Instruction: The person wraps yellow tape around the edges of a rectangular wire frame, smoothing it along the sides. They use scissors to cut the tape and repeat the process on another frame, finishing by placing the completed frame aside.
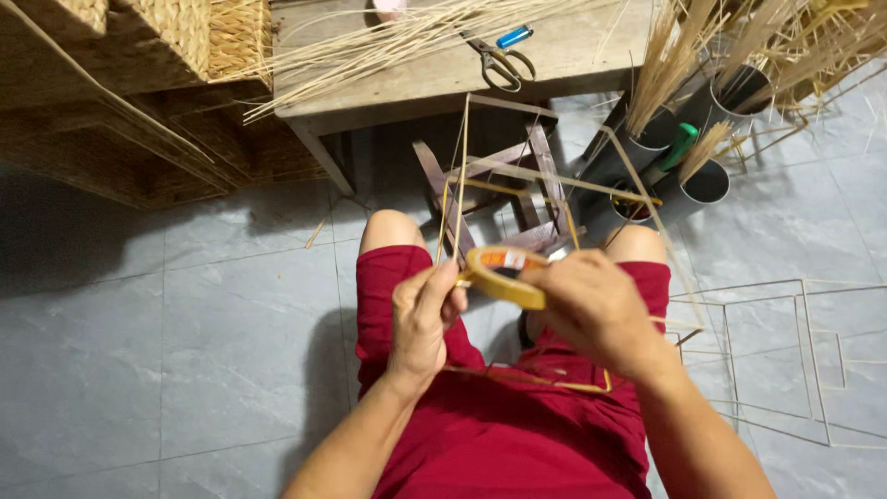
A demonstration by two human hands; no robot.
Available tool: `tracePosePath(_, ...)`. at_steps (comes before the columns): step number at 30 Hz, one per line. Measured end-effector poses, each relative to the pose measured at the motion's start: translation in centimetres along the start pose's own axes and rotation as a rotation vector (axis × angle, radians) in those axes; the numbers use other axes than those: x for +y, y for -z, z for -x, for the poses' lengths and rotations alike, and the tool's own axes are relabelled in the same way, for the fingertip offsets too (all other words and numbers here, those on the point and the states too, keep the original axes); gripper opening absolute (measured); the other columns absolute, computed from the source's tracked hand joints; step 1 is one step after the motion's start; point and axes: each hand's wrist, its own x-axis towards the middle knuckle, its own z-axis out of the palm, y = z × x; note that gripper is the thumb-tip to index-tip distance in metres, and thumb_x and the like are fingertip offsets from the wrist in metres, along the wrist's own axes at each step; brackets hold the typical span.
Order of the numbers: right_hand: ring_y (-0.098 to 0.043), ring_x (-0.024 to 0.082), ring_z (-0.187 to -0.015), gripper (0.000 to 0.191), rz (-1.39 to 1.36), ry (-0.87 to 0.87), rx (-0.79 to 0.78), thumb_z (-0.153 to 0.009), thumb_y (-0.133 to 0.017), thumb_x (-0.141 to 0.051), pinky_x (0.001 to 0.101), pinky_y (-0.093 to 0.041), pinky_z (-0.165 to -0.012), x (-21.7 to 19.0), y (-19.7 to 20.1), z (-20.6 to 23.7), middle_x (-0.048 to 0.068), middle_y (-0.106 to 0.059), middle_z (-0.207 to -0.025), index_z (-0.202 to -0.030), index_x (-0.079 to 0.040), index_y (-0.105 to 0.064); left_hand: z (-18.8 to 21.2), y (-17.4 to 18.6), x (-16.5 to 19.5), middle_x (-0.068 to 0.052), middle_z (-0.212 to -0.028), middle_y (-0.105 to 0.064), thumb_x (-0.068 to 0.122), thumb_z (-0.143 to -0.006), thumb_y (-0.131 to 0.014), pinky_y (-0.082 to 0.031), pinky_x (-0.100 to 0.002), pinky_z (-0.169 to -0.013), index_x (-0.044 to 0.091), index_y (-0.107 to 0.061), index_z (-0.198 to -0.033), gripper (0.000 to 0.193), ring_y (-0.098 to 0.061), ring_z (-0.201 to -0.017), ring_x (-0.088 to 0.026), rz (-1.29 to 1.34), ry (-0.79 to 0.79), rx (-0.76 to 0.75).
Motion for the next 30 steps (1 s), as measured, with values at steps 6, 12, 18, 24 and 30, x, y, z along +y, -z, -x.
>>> tracePosePath(6,-0.067,0.03,-0.085,0.044,-0.124,0.084,-0.056,-0.073,-0.079,-0.007,0.0419,-0.052,-0.079,-0.5,-4.1,-0.7,0.008,-0.067,-0.09,-0.116,-0.004,-0.066,1.4,4.5,-0.3,0.0,-0.072,-0.063,0.026,-0.099,-0.06,-0.048,-0.021,-0.05,0.006,-0.065,-0.086,0.024,-0.058,-0.057,-0.006,-0.216,0.069,0.135)
tracePosePath(12,-0.066,0.025,-0.081,0.022,-0.087,-0.142,-0.131,-0.075,-0.083,-0.012,0.0363,-0.053,-0.075,0.4,-3.3,-2.6,0.005,-0.069,-0.084,-0.093,-0.008,-0.071,0.7,4.5,2.2,-0.004,-0.092,-0.067,0.008,-0.098,-0.071,-0.059,-0.024,-0.069,0.004,-0.056,-0.111,0.02,-0.071,-0.078,-0.009,-0.468,-0.376,0.046)
tracePosePath(18,-0.072,0.006,-0.072,0.024,-0.424,-0.249,-0.057,-0.087,-0.081,-0.01,0.0235,-0.057,-0.063,-0.7,0.2,-6.1,0.003,-0.076,-0.085,-0.107,-0.002,-0.07,-0.1,3.9,3.0,-0.003,-0.088,-0.066,0.009,-0.091,-0.083,-0.058,-0.028,-0.065,0.005,-0.055,-0.107,0.033,-0.071,-0.075,-0.013,-0.905,-0.754,0.02)
tracePosePath(24,-0.077,0.008,-0.071,0.032,-0.563,-0.298,-0.095,-0.089,-0.077,-0.01,0.0199,-0.061,-0.06,-3.8,1.4,-8.3,0.007,-0.078,-0.09,-0.116,0.001,-0.065,-0.2,3.6,3.4,-0.006,-0.088,-0.065,0.005,-0.09,-0.082,-0.055,-0.032,-0.061,0.004,-0.059,-0.106,0.028,-0.07,-0.073,-0.019,-1.031,-0.816,-0.004)
tracePosePath(30,-0.072,0.009,-0.076,0.035,-0.341,-0.161,-0.084,-0.089,-0.077,-0.012,0.0231,-0.054,-0.066,-4.4,2.8,-7.8,0.005,-0.077,-0.087,-0.12,0.003,-0.069,-0.6,4.1,3.9,-0.008,-0.088,-0.063,0.001,-0.09,-0.079,-0.055,-0.034,-0.061,0.001,-0.06,-0.113,0.03,-0.067,-0.072,-0.022,-1.073,-0.884,-0.073)
